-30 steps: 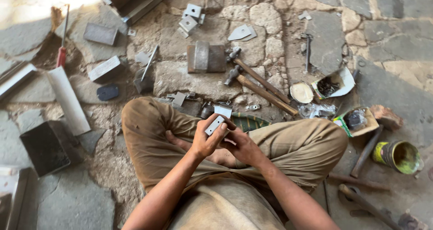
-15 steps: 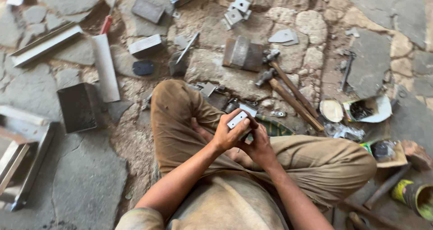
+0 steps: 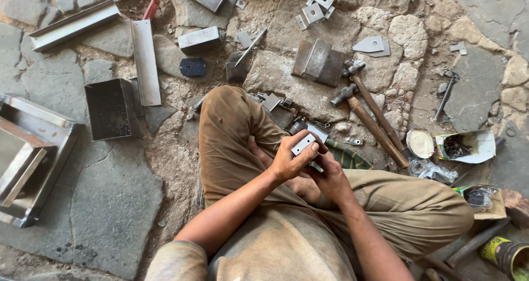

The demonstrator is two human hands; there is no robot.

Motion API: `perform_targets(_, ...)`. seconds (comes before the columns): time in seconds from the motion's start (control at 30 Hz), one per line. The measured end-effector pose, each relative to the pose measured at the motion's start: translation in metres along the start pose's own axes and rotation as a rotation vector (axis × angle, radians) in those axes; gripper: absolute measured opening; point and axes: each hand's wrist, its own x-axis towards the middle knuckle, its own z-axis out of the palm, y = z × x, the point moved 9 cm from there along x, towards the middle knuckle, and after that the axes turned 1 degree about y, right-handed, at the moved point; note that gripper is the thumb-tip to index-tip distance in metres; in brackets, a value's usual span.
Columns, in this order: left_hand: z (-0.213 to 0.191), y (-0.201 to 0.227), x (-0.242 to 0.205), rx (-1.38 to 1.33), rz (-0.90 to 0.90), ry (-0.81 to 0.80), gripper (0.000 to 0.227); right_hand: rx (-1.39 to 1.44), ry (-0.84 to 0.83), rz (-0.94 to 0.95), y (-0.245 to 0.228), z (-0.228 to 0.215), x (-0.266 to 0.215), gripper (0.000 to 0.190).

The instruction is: The person sits on the floor and uses a hand screwdriver to tighten screws into small metal brackets. They repeatedly pick up brackets, insert screws, and turn the screwdriver to secure the fasteners.

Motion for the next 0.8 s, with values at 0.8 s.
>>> perform_targets(0.8,-0.004,-0.039,-0.003,-0.176,-0.032,0.158,0.028,-0.036,-0.046,0.283,0.067,0.008,-0.021,0.044)
